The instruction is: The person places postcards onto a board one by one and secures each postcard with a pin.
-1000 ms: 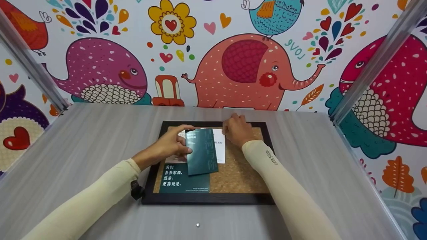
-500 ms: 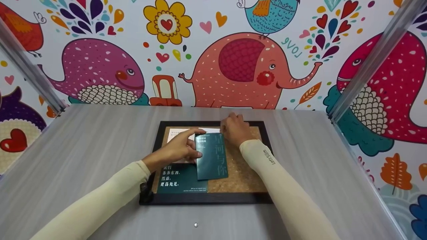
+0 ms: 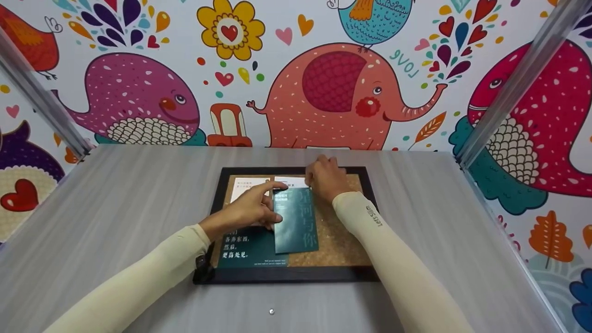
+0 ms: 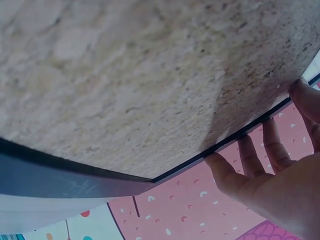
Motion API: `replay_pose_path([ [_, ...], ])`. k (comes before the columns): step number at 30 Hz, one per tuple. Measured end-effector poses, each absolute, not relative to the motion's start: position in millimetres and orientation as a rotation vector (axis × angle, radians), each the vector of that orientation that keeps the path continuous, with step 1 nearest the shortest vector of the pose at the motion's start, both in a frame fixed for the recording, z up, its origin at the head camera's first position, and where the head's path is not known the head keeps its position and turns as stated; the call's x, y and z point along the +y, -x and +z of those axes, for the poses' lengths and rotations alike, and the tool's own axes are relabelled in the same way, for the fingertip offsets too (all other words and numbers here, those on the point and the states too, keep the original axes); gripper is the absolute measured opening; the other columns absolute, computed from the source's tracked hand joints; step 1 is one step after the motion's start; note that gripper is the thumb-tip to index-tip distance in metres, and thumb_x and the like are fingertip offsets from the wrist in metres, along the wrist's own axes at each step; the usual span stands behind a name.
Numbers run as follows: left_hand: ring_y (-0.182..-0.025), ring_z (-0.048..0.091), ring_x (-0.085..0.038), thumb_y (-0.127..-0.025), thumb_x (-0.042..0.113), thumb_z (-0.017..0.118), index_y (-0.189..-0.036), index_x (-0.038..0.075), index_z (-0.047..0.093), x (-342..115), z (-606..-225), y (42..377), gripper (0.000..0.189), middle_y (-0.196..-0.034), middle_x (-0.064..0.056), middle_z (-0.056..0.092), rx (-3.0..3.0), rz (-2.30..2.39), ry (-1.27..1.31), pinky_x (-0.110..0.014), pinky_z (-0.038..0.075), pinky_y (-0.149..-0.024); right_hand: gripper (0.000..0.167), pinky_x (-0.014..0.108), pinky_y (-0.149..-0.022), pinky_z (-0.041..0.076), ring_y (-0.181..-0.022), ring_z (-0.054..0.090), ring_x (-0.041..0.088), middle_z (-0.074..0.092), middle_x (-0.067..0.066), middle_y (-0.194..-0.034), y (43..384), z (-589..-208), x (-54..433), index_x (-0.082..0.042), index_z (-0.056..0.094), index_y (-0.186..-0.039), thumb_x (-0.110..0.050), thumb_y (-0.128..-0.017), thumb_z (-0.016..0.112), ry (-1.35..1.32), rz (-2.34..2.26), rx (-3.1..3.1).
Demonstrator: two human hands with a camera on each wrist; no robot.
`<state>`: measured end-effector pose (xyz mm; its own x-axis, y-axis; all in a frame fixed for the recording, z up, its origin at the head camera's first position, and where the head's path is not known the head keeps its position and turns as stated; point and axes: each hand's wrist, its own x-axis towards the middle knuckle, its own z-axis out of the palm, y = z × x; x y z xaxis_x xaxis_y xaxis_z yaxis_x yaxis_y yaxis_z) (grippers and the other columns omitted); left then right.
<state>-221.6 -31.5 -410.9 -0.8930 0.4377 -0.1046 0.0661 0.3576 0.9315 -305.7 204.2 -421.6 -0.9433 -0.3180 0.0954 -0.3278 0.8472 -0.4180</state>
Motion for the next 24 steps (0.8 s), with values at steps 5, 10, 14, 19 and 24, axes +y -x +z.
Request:
replay_pose_path([
  [5, -0.062, 0.073, -0.020, -0.092, -0.008, 0.084, -0.160, 0.009, 0.052, -29, -409, 221, 0.077, -0.073, -0.006, 0.067, 2.327, 1.488, -0.482, -0.034, 0.061, -0.061, 0.016, 0.061, -0.114, 0.050, -0.116, 0.053, 0.031, 0.064, 0.008, -0.122, 307, -422, 205, -0.014, 0.087, -0.098, -0.007, -0.105, 0.074, -0.539, 0.678, -2.995],
  [10, -0.064, 0.075, -0.023, -0.092, -0.009, 0.083, -0.159, 0.007, 0.053, -25, -407, 220, 0.076, -0.075, -0.006, 0.067, 2.314, 1.488, -0.485, -0.035, 0.062, -0.062, 0.016, 0.065, -0.111, 0.050, -0.116, 0.052, 0.032, 0.063, 0.009, -0.121, 309, -422, 205, -0.014, 0.086, -0.098, -0.008, -0.105, 0.073, -0.537, 0.678, -3.008],
  [14, -0.063, 0.075, -0.024, -0.091, -0.009, 0.084, -0.158, 0.005, 0.053, -17, -408, 219, 0.075, -0.073, -0.006, 0.067, 2.316, 1.475, -0.504, -0.036, 0.063, -0.061, 0.016, 0.067, -0.107, 0.052, -0.117, 0.052, 0.034, 0.063, 0.011, -0.122, 310, -423, 205, -0.012, 0.086, -0.099, -0.008, -0.105, 0.072, -0.557, 0.667, -3.006],
  [19, -0.057, 0.071, -0.020, -0.089, -0.011, 0.084, -0.158, 0.002, 0.053, -5, -410, 220, 0.077, -0.068, -0.005, 0.065, 2.311, 1.479, -0.536, -0.032, 0.060, -0.057, 0.017, 0.063, -0.107, 0.053, -0.116, 0.052, 0.034, 0.064, 0.012, -0.121, 310, -423, 205, -0.011, 0.086, -0.100, -0.006, -0.105, 0.070, -0.570, 0.677, -2.999],
  [24, -0.051, 0.065, -0.014, -0.092, -0.008, 0.084, -0.161, 0.002, 0.050, 4, -411, 221, 0.077, -0.064, -0.002, 0.065, 2.340, 1.435, -0.542, -0.025, 0.052, -0.054, 0.020, 0.062, -0.102, 0.055, -0.114, 0.053, 0.036, 0.063, 0.013, -0.118, 311, -423, 205, -0.010, 0.086, -0.097, -0.005, -0.105, 0.068, -0.589, 0.659, -2.992],
])
